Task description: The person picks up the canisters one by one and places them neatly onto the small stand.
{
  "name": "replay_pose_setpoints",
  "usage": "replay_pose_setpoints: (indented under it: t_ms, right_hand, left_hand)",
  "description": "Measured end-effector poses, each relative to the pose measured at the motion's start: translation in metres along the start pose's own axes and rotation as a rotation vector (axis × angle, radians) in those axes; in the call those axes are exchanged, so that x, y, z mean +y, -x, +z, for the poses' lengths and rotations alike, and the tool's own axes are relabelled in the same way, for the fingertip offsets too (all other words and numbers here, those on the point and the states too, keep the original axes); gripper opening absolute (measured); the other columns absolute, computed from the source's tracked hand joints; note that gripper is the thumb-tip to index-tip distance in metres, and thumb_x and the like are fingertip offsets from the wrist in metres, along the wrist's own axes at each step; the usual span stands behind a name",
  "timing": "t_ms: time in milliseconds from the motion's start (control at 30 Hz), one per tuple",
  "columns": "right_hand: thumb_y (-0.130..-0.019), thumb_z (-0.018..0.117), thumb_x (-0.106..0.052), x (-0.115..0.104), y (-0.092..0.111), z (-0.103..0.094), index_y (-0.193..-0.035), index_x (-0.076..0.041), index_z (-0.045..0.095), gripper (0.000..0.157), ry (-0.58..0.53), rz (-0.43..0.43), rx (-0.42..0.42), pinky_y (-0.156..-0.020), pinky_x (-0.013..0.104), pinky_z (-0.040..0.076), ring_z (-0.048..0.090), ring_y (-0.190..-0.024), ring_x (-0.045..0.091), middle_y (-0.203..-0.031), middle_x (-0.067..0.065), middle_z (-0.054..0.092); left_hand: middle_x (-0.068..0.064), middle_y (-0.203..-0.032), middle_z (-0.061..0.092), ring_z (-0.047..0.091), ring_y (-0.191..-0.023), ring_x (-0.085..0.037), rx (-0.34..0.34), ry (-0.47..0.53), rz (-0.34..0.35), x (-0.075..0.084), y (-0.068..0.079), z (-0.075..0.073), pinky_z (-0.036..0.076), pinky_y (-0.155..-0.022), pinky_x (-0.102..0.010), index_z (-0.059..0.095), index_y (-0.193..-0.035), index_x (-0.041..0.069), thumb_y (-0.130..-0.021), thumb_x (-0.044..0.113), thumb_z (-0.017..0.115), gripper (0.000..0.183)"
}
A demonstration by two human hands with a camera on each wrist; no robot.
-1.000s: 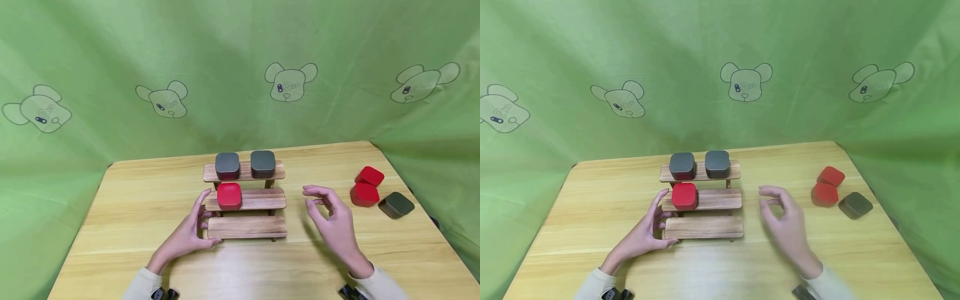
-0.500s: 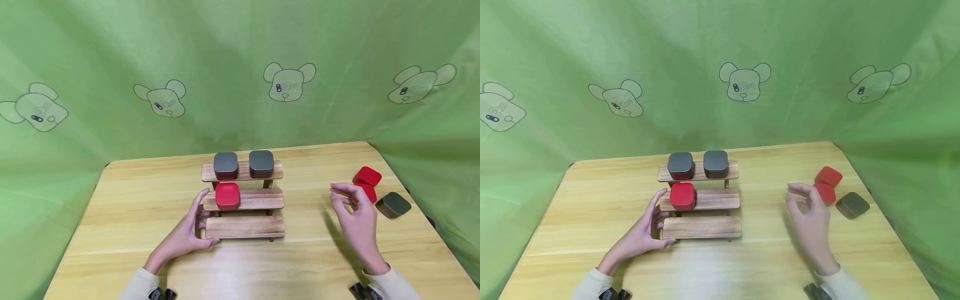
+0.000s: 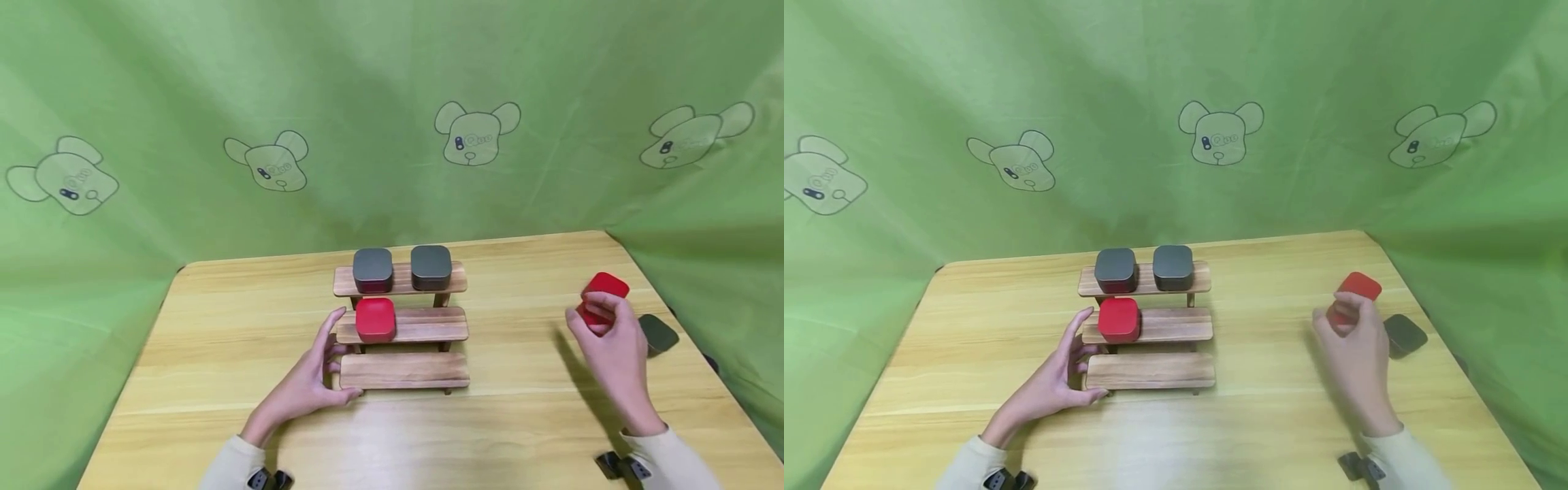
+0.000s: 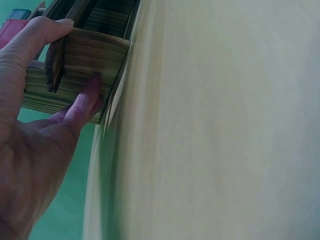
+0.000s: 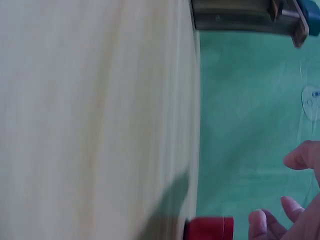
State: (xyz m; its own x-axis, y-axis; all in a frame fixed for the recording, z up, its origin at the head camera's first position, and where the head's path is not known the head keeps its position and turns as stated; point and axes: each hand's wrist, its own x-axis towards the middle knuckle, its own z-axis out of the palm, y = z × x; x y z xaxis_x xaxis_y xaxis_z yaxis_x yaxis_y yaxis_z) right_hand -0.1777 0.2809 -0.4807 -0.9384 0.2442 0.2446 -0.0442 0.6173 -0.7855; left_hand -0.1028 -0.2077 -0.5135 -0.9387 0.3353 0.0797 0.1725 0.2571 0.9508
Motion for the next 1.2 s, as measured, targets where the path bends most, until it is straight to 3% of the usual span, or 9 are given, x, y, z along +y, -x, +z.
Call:
replay_pose_setpoints:
  t_ms: [300,533,633,933,1100,1200]
  right_hand:
    - [-0.102,0.077,-0.032,0.018,-0.014,-0.012,-0.150,0.002,0.054,0.063,0.099,0.024,-0.075,-0.078,0.007,0.040,0.054,-0.106,0.006,-0.137,0.025,0.063]
    - [-0.102,0.076,-0.030,0.024,-0.020,-0.016,-0.151,0.006,0.052,0.066,0.140,0.025,-0.084,-0.076,0.016,0.038,0.056,-0.123,0.044,-0.142,0.031,0.056]
    - [-0.101,0.077,-0.029,0.025,-0.021,-0.018,-0.150,0.008,0.051,0.067,0.165,0.018,-0.088,-0.075,0.021,0.038,0.054,-0.126,0.052,-0.143,0.034,0.053]
    - [-0.100,0.078,-0.025,0.031,-0.027,-0.021,-0.149,0.015,0.048,0.070,0.224,0.009,-0.110,-0.077,0.045,0.043,0.045,-0.128,0.059,-0.142,0.041,0.047]
    - [-0.101,0.077,-0.024,0.033,-0.034,-0.023,-0.150,0.020,0.042,0.076,0.266,0.012,-0.171,-0.072,0.049,0.053,0.049,-0.118,0.059,-0.137,0.043,0.048]
    - [-0.101,0.077,-0.024,0.032,-0.037,-0.024,-0.152,0.022,0.036,0.080,0.280,0.041,-0.202,-0.074,0.056,0.056,0.050,-0.116,0.060,-0.137,0.044,0.047]
  left_hand:
    - [-0.017,-0.156,0.054,0.060,-0.139,-0.028,0.004,0.005,-0.005,0.001,0.000,0.001,0.057,-0.102,-0.035,0.008,-0.174,0.046,-0.076,0.004,0.100,0.140]
    - [-0.019,-0.159,0.051,0.059,-0.139,-0.030,-0.001,-0.007,0.004,-0.002,0.001,0.001,0.057,-0.102,-0.036,0.007,-0.174,0.045,-0.077,0.008,0.101,0.140]
    - [-0.019,-0.159,0.051,0.059,-0.139,-0.030,-0.001,-0.010,0.006,-0.002,0.000,0.001,0.058,-0.102,-0.036,0.007,-0.174,0.045,-0.077,0.008,0.101,0.140]
    - [-0.017,-0.155,0.055,0.060,-0.138,-0.031,-0.008,0.001,0.013,0.001,-0.001,0.000,0.057,-0.100,-0.034,0.008,-0.174,0.043,-0.076,0.002,0.099,0.140]
    - [-0.016,-0.152,0.058,0.061,-0.136,-0.029,0.000,-0.004,0.009,0.000,-0.001,0.001,0.057,-0.100,-0.035,0.009,-0.174,0.044,-0.075,0.003,0.100,0.140]
    - [-0.016,-0.152,0.057,0.061,-0.136,-0.028,0.000,-0.007,0.005,-0.002,-0.001,0.001,0.057,-0.101,-0.035,0.008,-0.174,0.045,-0.075,0.003,0.100,0.141]
